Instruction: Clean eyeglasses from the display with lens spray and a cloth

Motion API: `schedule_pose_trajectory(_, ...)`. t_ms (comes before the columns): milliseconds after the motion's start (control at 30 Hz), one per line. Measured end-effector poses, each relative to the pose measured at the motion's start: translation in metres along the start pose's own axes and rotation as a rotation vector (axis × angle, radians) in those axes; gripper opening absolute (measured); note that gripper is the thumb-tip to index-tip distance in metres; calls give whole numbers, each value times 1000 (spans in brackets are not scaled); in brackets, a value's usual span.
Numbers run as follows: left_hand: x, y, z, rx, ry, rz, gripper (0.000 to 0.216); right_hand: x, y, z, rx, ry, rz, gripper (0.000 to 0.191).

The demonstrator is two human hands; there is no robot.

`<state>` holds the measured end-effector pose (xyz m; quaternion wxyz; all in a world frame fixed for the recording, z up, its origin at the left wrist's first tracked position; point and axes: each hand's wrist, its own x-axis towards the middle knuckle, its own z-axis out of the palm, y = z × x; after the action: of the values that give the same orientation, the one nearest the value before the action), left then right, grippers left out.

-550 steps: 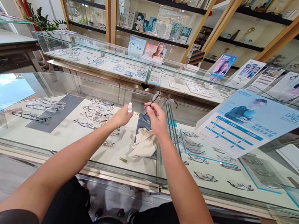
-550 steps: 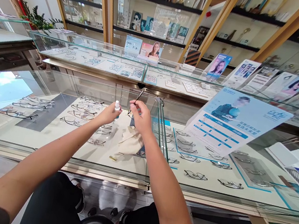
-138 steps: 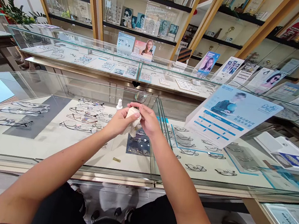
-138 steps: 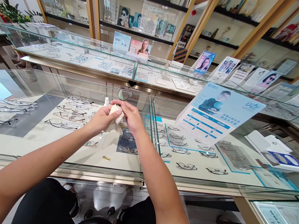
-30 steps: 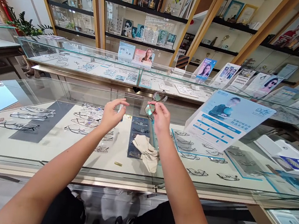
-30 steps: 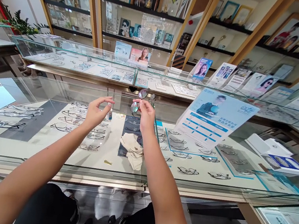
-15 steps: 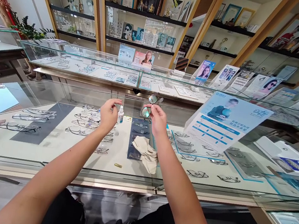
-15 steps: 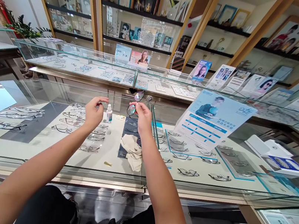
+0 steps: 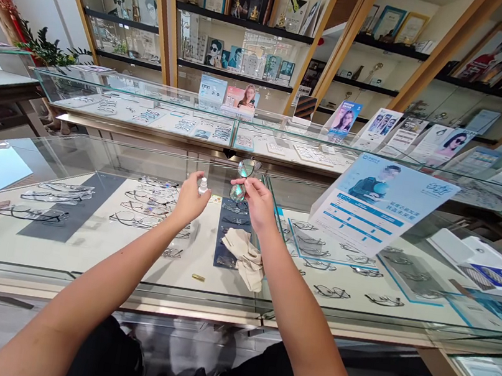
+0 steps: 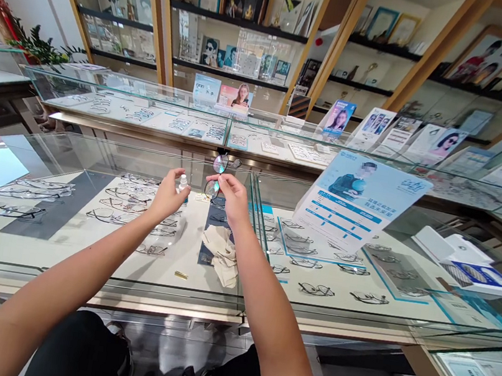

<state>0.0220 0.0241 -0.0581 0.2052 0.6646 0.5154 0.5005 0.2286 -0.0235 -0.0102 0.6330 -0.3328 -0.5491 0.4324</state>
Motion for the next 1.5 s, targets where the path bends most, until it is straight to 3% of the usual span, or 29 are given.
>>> schedule_pose_trajectory(100, -4, -6, 6, 57, -168, -144, 43, -2, -1, 2, 6, -24, 8, 36)
schedule_pose_trajectory(200, -5, -4, 7, 34, -218, -197, 27, -2, 0, 3, 17, -31, 21, 37)
schedule_pose_trajectory(267, -3, 2, 4, -117, -220, -196, 26, -2, 0, 4, 26, -34, 37, 38)
schedule_pose_trajectory(467, 3, 34, -10, -755, -341, -328, 50, -2, 2, 6, 81, -57, 70, 37)
schedule_pose_trajectory(600, 0, 44, -15, -879, -413, -356, 36, -3, 0, 7, 101, -63, 107, 36)
schedule_pose_trajectory(733, -1, 38, -8, -785, -431, -287, 28, -3, -3, 6, 135, -63, 119, 33)
schedule_pose_trajectory(900, -1, 21, 3, -447, -389, -250, 32, -2, -4, 4, 159, -65, 129, 31)
schedule_pose_trajectory(1033, -3, 10, 6, -243, -424, -239, 32, 0, -3, 2, 155, -43, 126, 31)
schedule_pose_trajectory(1233, -2, 3, 8, -156, -397, -230, 19, 1, -9, -1, 170, -89, 125, 26)
schedule_pose_trajectory(1367, -3, 4, 9, -91, -401, -244, 29, 1, -12, -4, 193, -101, 123, 26)
schedule_pose_trajectory(1433, -5, 9, 7, -16, -336, -229, 36, 2, -14, -6, 192, -120, 116, 26)
schedule_pose_trajectory(1500, -9, 17, 2, 73, -154, -149, 43, 2, -16, -9, 182, -146, 109, 27)
